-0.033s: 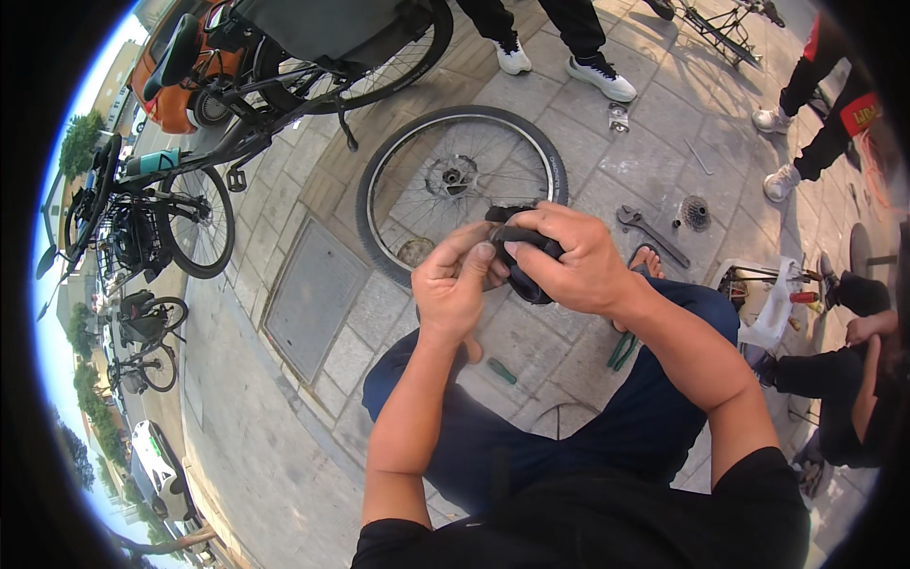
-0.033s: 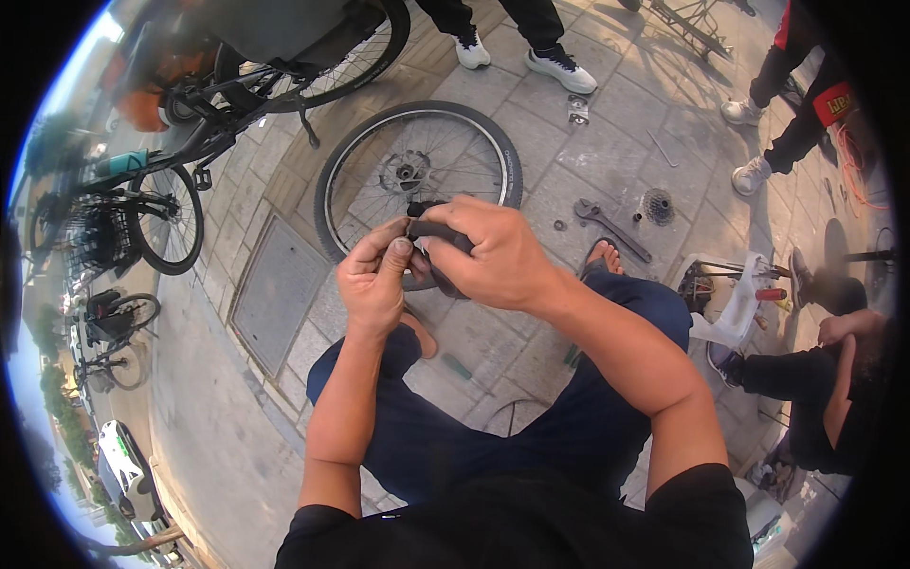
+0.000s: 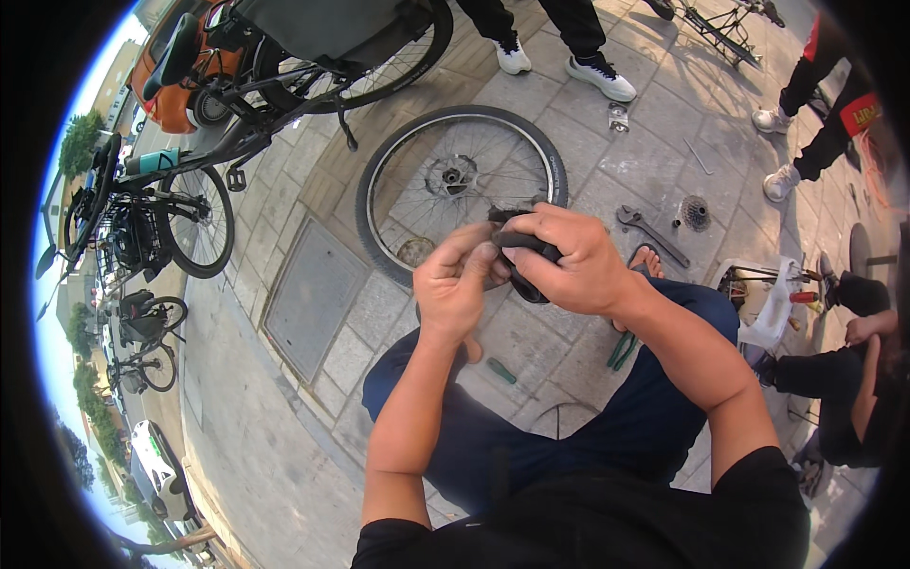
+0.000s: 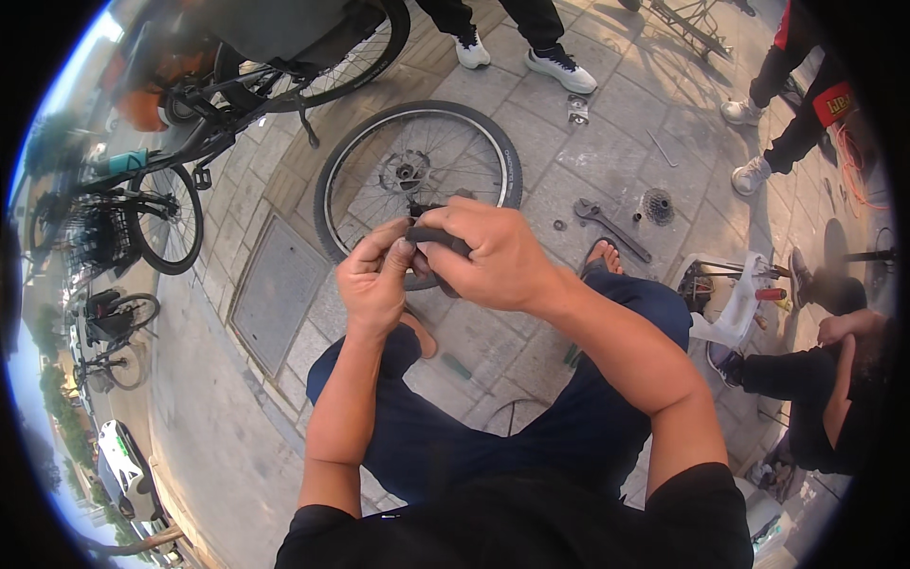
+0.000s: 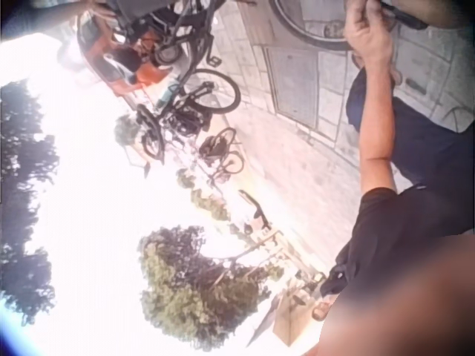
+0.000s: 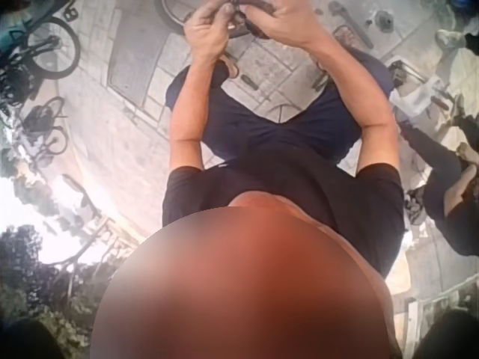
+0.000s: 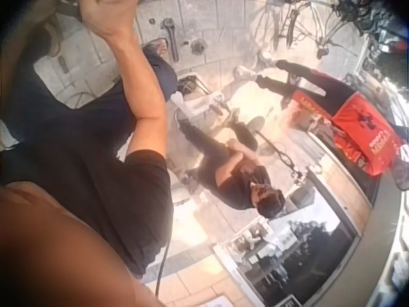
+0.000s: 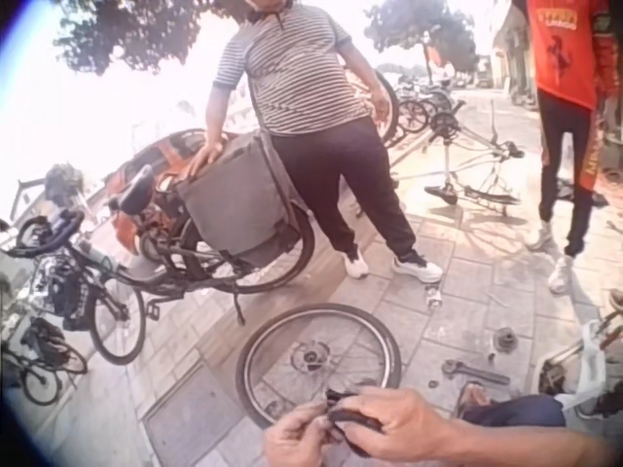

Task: The person sits on the ground and cleans the hub of a bicycle wheel with a cloth. They then remove the inner tube from the tire, inspect it, and use a T-handle tool to adjust the valve stem. The person continues to manipulate the inner tube and valve while seated.

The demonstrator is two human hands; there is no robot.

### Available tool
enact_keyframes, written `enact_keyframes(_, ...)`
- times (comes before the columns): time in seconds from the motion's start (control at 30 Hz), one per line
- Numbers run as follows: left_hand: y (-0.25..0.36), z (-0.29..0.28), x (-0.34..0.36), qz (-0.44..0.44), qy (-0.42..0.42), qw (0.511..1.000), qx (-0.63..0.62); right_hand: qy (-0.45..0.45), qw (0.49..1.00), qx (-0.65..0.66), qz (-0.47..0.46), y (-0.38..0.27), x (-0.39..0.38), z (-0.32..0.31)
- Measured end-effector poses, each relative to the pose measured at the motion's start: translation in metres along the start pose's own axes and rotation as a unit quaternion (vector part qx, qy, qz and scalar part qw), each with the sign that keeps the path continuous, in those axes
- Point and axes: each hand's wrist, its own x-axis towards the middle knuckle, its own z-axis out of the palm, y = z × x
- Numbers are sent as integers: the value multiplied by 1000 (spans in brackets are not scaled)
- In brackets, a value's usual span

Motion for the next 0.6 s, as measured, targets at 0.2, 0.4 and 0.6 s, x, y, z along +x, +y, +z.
enact_keyframes(0.2, 1, -3, 0, -55, -3, 995, -86, 59, 996, 55, 24, -5, 7, -8)
enact_keyframes(0.4, 4, -5, 1, -53, 9, 981, -186, 40, 978, 140, 151, -12, 4, -11)
enact_keyframes(0.6, 0, -9, 2, -58, -14, 979, -195, 24, 984, 124, 127, -11, 0, -3)
